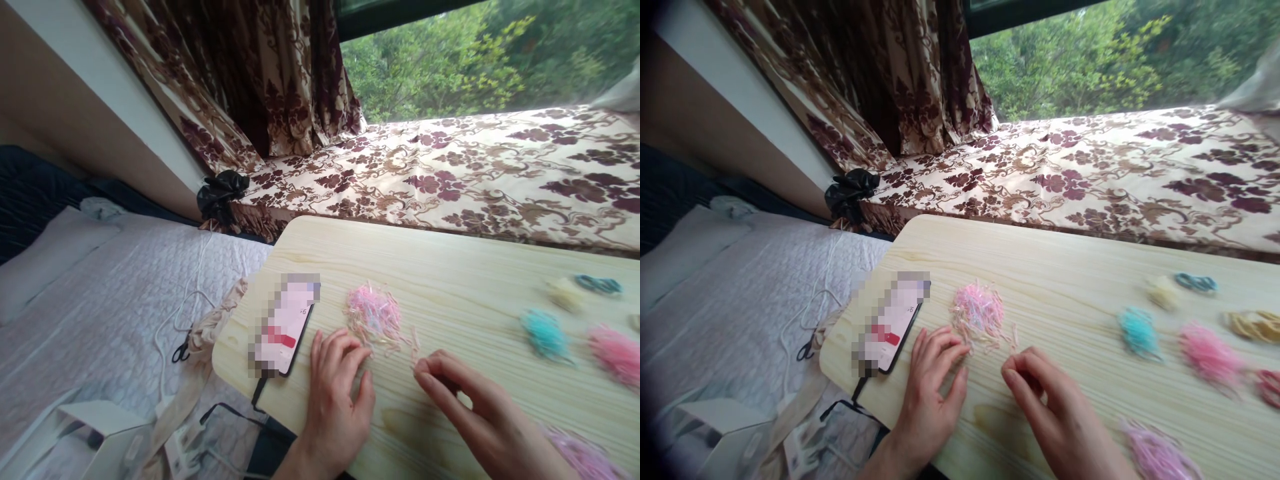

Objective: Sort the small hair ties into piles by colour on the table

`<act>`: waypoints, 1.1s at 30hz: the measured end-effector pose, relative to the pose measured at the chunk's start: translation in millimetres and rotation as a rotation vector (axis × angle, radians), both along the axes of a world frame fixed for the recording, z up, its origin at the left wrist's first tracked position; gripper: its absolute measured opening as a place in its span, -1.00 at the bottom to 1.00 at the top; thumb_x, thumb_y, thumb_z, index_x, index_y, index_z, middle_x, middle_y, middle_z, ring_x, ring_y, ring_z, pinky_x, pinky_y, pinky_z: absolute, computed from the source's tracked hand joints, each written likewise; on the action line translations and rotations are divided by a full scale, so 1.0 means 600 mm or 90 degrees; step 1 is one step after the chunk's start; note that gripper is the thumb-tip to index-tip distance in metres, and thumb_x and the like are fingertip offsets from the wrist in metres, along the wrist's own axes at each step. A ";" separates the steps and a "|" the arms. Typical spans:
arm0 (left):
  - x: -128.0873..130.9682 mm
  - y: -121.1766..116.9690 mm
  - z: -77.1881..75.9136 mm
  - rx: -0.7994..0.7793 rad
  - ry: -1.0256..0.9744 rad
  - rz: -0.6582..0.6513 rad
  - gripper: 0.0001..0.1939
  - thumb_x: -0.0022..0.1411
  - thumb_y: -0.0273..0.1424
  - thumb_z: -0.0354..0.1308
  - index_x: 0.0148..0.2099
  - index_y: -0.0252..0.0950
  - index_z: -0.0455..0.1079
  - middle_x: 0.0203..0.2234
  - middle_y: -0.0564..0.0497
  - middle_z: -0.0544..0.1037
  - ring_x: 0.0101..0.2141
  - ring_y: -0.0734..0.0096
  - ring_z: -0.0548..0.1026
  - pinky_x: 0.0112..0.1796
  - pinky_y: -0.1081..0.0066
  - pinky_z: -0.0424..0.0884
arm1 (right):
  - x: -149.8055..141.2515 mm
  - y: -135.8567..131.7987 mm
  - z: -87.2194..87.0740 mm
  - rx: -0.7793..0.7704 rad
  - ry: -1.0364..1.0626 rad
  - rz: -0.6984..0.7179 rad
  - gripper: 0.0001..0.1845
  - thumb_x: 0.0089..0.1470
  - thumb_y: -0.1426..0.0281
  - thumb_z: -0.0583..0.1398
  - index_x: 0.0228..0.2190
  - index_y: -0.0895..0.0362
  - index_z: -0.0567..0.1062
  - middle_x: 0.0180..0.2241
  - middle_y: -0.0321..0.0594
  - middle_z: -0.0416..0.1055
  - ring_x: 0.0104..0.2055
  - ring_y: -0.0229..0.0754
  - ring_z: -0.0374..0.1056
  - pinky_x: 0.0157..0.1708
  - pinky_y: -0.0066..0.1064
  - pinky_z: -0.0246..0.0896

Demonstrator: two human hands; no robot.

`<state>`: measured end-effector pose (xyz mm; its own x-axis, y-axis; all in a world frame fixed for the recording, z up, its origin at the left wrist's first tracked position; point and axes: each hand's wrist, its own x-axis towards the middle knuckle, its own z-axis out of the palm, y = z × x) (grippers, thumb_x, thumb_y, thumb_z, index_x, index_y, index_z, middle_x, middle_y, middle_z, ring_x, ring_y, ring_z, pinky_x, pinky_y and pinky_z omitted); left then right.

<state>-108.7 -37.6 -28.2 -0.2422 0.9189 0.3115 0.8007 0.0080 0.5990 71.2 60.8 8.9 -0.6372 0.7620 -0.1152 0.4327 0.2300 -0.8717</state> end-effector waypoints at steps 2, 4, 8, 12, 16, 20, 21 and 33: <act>0.000 0.000 -0.001 -0.002 0.004 0.003 -0.66 0.26 -0.60 0.03 0.03 -0.20 0.35 -0.06 -0.08 0.50 0.14 0.17 0.39 0.29 -0.13 0.06 | 0.006 -0.002 0.009 -0.047 0.009 -0.020 -0.66 0.24 0.11 0.12 -0.46 0.02 0.46 -0.47 -0.28 0.46 -0.38 -0.21 0.44 -0.37 -0.51 0.40; -0.001 0.000 -0.003 -0.001 0.013 0.004 -0.67 0.27 -0.60 0.03 0.03 -0.20 0.36 -0.06 -0.07 0.51 0.13 0.17 0.40 0.29 -0.12 0.07 | 0.013 -0.002 0.021 -0.074 0.027 -0.034 -0.67 0.21 0.09 0.12 -0.45 0.00 0.48 -0.46 -0.28 0.51 -0.38 -0.17 0.48 -0.39 -0.51 0.43; -0.002 -0.001 -0.008 0.010 0.043 0.005 -0.69 0.29 -0.59 0.02 0.02 -0.20 0.37 -0.07 -0.07 0.52 0.11 0.17 0.42 0.27 -0.10 0.11 | 0.025 -0.001 0.047 -0.069 0.033 -0.053 -0.73 0.18 0.12 0.14 -0.42 -0.06 0.54 -0.44 -0.31 0.59 -0.38 -0.14 0.53 -0.38 -0.50 0.46; -0.003 -0.002 -0.014 0.016 0.072 0.002 -0.69 0.29 -0.57 0.03 0.02 -0.19 0.38 -0.07 -0.06 0.53 0.10 0.18 0.43 0.26 -0.06 0.15 | 0.039 0.001 0.054 -0.038 0.012 -0.066 -0.72 0.20 0.15 0.11 -0.48 -0.07 0.49 -0.53 -0.34 0.55 -0.48 -0.18 0.49 -0.49 -0.53 0.41; -0.009 -0.004 -0.022 0.026 0.096 -0.001 -0.69 0.30 -0.56 0.03 0.02 -0.17 0.39 -0.07 -0.05 0.53 0.09 0.20 0.44 0.26 -0.04 0.16 | 0.070 -0.003 0.037 0.065 -0.042 -0.137 -0.72 0.21 0.14 0.12 -0.44 -0.01 0.48 -0.49 -0.33 0.53 -0.46 -0.25 0.47 -0.48 -0.58 0.37; -0.018 -0.004 -0.037 0.053 0.129 -0.016 -0.70 0.29 -0.54 0.07 0.03 -0.16 0.41 -0.08 -0.04 0.54 0.06 0.21 0.48 0.26 0.03 0.18 | 0.116 -0.010 0.030 0.126 -0.078 -0.186 -0.73 0.24 0.16 0.10 -0.41 0.00 0.48 -0.49 -0.34 0.49 -0.48 -0.29 0.42 -0.49 -0.58 0.33; -0.021 -0.004 -0.041 0.065 0.140 -0.023 -0.70 0.29 -0.53 0.08 0.02 -0.15 0.42 -0.08 -0.03 0.54 0.06 0.22 0.48 0.26 0.05 0.17 | 0.130 -0.011 0.030 0.137 -0.084 -0.199 -0.72 0.25 0.16 0.10 -0.41 0.00 0.48 -0.50 -0.34 0.47 -0.51 -0.30 0.40 -0.50 -0.57 0.32; -0.075 -0.003 -0.090 0.126 0.285 -0.080 -0.67 0.26 -0.44 0.13 0.06 -0.07 0.45 -0.13 0.04 0.60 -0.05 0.24 0.58 0.13 0.20 0.36 | 0.299 0.107 0.018 0.235 -0.281 -0.337 -0.62 0.22 0.07 0.07 -0.34 0.04 0.54 -0.42 -0.25 0.57 -0.41 -0.16 0.49 -0.42 -0.40 0.36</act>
